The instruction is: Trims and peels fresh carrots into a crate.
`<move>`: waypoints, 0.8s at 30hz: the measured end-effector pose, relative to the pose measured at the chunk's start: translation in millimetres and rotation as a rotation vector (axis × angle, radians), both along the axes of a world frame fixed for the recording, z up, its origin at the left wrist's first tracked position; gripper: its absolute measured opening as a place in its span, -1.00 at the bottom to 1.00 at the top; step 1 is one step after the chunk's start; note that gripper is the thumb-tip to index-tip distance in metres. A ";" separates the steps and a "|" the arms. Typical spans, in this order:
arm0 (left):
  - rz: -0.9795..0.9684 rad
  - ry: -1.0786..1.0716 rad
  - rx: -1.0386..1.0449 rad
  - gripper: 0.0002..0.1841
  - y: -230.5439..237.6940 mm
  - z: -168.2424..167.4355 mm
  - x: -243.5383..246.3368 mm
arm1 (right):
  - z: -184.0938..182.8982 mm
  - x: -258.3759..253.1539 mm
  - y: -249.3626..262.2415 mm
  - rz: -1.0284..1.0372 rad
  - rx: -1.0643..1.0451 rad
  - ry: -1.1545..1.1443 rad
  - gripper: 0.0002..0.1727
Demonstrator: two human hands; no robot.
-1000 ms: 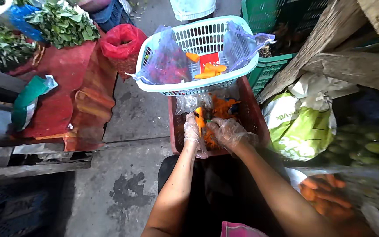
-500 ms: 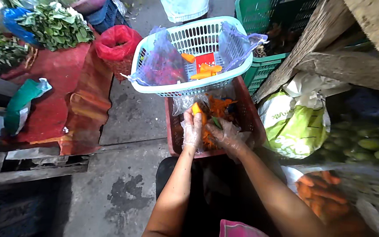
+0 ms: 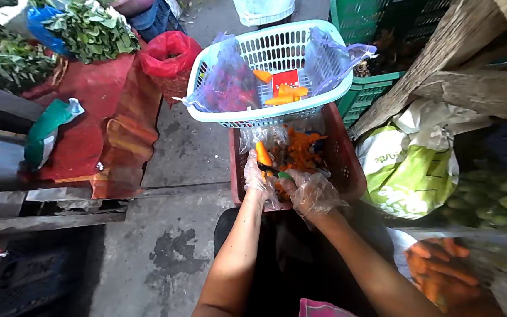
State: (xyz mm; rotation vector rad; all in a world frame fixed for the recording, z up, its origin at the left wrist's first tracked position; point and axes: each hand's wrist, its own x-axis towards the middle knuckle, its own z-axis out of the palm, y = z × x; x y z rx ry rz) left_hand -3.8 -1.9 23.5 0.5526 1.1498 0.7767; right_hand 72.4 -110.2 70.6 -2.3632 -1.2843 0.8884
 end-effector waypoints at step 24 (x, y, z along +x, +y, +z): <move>-0.152 0.266 0.070 -0.53 -0.3 -3.6 -0.5 | -14.9 25.9 22.2 0.064 -0.079 0.018 -0.45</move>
